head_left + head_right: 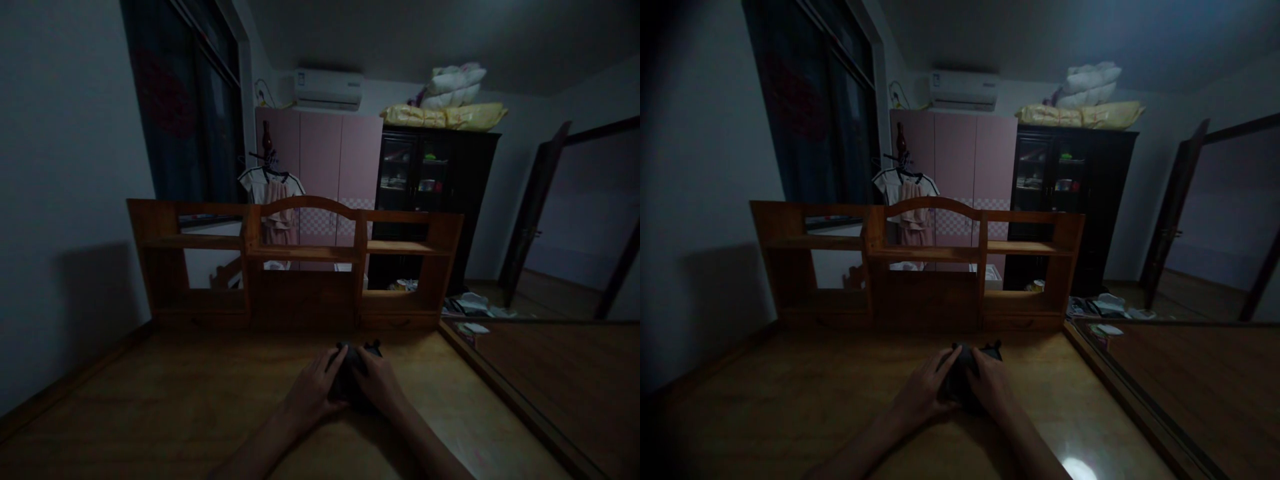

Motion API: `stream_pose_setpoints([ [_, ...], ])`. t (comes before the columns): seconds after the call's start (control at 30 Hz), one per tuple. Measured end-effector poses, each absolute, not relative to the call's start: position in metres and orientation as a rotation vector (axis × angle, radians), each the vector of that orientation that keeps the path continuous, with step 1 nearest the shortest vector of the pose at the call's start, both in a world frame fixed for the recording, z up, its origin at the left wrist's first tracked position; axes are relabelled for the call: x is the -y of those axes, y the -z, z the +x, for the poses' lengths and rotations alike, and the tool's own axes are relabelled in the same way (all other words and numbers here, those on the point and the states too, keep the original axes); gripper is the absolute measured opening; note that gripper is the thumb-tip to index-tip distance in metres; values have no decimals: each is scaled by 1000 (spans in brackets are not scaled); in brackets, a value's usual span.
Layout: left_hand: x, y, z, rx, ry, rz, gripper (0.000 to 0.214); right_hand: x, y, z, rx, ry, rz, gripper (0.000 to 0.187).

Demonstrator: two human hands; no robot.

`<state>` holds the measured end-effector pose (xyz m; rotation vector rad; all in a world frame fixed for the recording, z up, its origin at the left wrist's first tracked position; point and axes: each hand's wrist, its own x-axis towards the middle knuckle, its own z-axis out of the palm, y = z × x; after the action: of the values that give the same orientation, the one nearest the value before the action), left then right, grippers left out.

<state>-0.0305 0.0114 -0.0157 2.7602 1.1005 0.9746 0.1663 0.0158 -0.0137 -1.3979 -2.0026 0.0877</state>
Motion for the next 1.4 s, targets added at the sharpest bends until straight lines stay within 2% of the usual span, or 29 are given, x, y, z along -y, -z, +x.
stream_pose_setpoints([
  [0.33, -19, 25, -30, -1038, -1030, 2714, 108, -14, 7, 171, 2034, -235, -1280, 33],
  [0.53, -18, 23, -32, -1044, -1032, 2711, 102, -17, 15, 171, 1977, -211, -1393, 50],
  [0.7, -17, 22, -31, -1091, -1057, 2690, 97, -11, 0, 174, 1892, -152, -1356, 61],
  [0.87, -13, 17, -30, -1095, -1060, 2640, 96, -6, -14, 173, 2037, -132, -1234, 49],
  [1.13, -8, 9, -29, -1067, -966, 2693, 96, -12, -4, 173, 2113, -295, -1133, 36],
  [1.4, -5, 6, -31, -1010, -961, 2742, 94, -21, 20, 178, 2175, -385, -1145, 58],
])
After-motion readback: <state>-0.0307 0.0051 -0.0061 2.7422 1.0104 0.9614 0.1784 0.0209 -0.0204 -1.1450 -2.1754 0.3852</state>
